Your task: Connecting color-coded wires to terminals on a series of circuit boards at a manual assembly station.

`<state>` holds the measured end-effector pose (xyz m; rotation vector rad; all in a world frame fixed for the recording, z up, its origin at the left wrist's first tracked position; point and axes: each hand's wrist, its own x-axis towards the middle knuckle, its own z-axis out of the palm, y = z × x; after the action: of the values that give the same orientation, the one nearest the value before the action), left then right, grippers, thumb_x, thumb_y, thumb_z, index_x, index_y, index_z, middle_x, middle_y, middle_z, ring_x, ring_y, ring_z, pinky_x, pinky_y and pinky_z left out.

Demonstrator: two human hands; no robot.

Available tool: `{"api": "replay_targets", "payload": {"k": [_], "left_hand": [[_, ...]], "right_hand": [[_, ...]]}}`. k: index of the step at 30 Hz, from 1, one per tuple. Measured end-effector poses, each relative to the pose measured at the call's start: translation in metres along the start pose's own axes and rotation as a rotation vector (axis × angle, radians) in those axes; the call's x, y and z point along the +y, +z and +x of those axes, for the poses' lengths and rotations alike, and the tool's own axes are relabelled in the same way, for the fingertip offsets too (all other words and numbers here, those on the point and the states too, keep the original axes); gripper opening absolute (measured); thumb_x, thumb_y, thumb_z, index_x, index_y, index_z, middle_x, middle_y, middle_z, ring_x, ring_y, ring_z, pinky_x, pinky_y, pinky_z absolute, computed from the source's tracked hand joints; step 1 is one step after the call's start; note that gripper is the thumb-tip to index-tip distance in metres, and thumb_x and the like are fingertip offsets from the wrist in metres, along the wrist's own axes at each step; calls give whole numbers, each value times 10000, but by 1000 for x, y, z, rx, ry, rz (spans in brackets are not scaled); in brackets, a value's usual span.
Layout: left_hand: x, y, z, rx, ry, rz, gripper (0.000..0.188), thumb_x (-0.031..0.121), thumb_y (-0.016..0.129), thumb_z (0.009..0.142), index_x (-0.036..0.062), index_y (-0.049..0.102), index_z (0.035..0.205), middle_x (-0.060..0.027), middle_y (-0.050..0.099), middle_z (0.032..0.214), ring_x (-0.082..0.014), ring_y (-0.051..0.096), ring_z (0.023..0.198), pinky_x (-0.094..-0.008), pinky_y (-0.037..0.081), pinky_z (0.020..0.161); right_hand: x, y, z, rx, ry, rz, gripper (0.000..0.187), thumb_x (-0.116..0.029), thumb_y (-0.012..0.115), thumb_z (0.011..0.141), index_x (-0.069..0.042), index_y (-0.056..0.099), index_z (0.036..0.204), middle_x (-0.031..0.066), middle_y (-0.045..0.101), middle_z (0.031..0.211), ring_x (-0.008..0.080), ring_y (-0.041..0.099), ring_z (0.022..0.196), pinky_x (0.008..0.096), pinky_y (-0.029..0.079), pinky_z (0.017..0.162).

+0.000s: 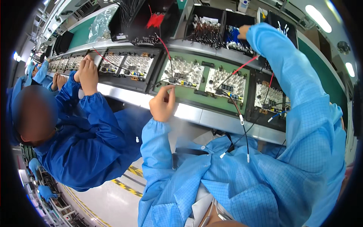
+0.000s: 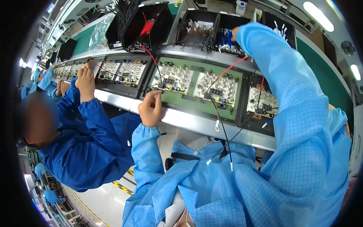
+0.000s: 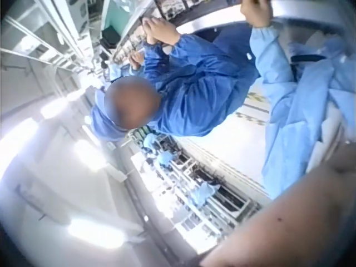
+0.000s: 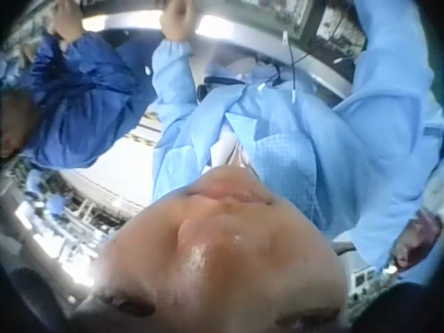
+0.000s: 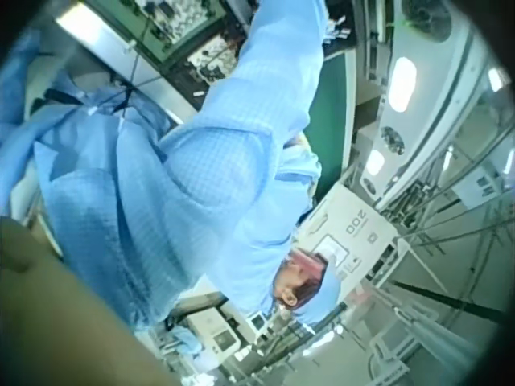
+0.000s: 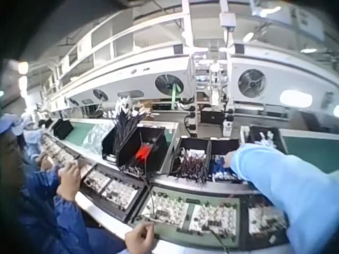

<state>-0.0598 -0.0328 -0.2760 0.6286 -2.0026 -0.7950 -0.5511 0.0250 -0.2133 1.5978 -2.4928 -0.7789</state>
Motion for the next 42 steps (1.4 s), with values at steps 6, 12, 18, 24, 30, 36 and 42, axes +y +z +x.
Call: {"api": "replay_targets", "payload": {"k": [6, 12, 18, 24, 30, 36, 42], "left_hand": [[-1, 43, -50, 22, -92, -35, 82, 77, 618, 885, 47, 673, 939, 32, 399, 487, -11, 355, 451, -218, 269, 430], [-3, 47, -52, 34, -89, -37, 82, 76, 615, 884, 46, 672, 936, 24, 415, 485, -11, 373, 451, -216, 273, 431], [-2, 51, -54, 6, -100, -22, 81, 75, 620, 878, 46, 671, 934, 21, 433, 488, -12, 388, 450, -215, 280, 433], [0, 51, -45, -4, -59, -19, 79, 71, 618, 875, 46, 676, 923, 7, 446, 489, -15, 405, 454, -213, 300, 440], [-13, 51, -38, -9, -67, 4, 96, 123, 649, 843, 94, 684, 928, -67, 493, 502, -139, 497, 422, -284, 376, 437], [-23, 43, -39, -14, -62, -15, 102, 88, 643, 855, 77, 686, 947, -34, 501, 506, -67, 478, 446, -246, 356, 435], [-9, 29, -50, 9, 200, -254, 88, -17, 597, 861, 7, 668, 906, -19, 563, 640, -50, 454, 532, -201, 326, 470]], "right_hand": [[30, 129, 34, -73, 45, 22, 401, -340, 575, 817, 26, 690, 931, 240, 666, 940, 391, 646, 890, 472, 504, 809], [35, 130, 40, -15, 114, -12, 360, -302, 581, 809, 17, 694, 931, 234, 668, 944, 382, 650, 893, 469, 506, 807], [23, 106, 12, 62, 182, 20, 249, -205, 601, 775, -16, 714, 893, 206, 683, 900, 347, 666, 864, 451, 516, 789], [34, 15, -25, 14, 155, 94, 177, -196, 627, 712, -49, 722, 739, 164, 683, 746, 315, 676, 762, 418, 534, 719], [90, -9, -13, 372, 104, 193, 253, -283, 607, 783, -40, 665, 742, 158, 649, 725, 287, 636, 628, 421, 492, 588], [60, -79, -80, 448, -22, 469, 195, -207, 571, 865, -37, 590, 770, 115, 599, 724, 235, 595, 612, 348, 479, 530], [1, -158, -181, 786, -337, 405, 211, -218, 617, 855, -11, 621, 900, 145, 623, 858, 317, 607, 768, 382, 471, 713]]}}
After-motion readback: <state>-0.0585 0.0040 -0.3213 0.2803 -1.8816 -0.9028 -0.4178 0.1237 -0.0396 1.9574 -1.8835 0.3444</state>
